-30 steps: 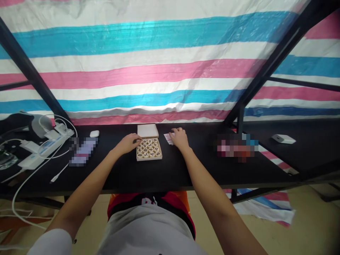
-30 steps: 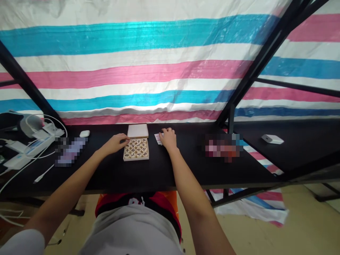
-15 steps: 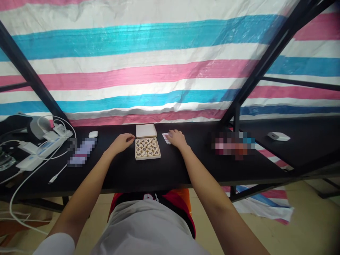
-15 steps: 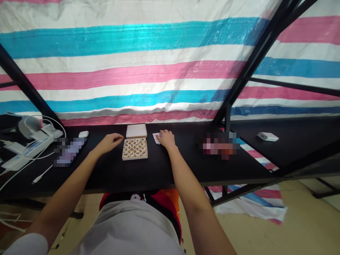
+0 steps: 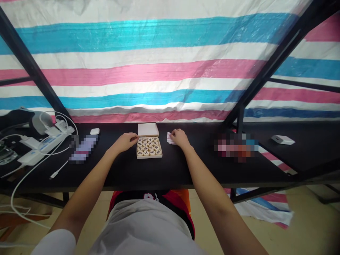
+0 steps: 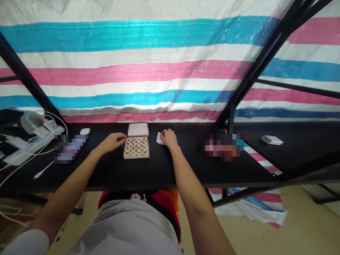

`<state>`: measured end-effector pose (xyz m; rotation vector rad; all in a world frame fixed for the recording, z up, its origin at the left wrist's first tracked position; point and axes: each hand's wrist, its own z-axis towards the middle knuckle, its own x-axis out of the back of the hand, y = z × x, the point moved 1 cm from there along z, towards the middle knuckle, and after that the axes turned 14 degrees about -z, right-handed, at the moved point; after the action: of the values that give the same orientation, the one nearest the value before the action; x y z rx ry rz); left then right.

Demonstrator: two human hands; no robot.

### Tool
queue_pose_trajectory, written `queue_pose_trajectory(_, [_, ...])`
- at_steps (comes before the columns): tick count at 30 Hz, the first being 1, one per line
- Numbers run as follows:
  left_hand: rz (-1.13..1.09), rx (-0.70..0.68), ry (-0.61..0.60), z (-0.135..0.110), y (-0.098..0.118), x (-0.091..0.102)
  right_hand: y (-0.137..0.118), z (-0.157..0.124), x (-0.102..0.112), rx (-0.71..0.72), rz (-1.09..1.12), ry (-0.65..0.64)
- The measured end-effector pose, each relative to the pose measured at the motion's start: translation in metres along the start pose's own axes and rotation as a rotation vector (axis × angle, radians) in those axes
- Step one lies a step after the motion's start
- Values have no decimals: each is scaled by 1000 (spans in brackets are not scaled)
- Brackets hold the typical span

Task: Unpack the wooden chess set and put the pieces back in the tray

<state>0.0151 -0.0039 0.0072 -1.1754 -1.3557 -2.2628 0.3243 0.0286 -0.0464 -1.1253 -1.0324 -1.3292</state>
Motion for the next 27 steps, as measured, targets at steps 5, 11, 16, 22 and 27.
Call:
queue_pose_trajectory(5, [-7, 8, -9, 0, -1, -1, 0, 2, -1, 30, 14, 10])
queue_pose_trajectory(11, [0, 18, -22, 0, -1, -2, 1, 2, -1, 38, 44, 20])
queue_pose_trajectory(16, [5, 19, -32, 0, -2, -2, 0, 0, 2, 36, 64, 27])
queue_pose_trajectory(22, [-5, 16, -24, 0, -1, -2, -5, 0, 6, 91, 262, 138])
queue_pose_trajectory(27, [-15, 6, -9, -1, -1, -2, -9, 0, 11, 79, 585, 209])
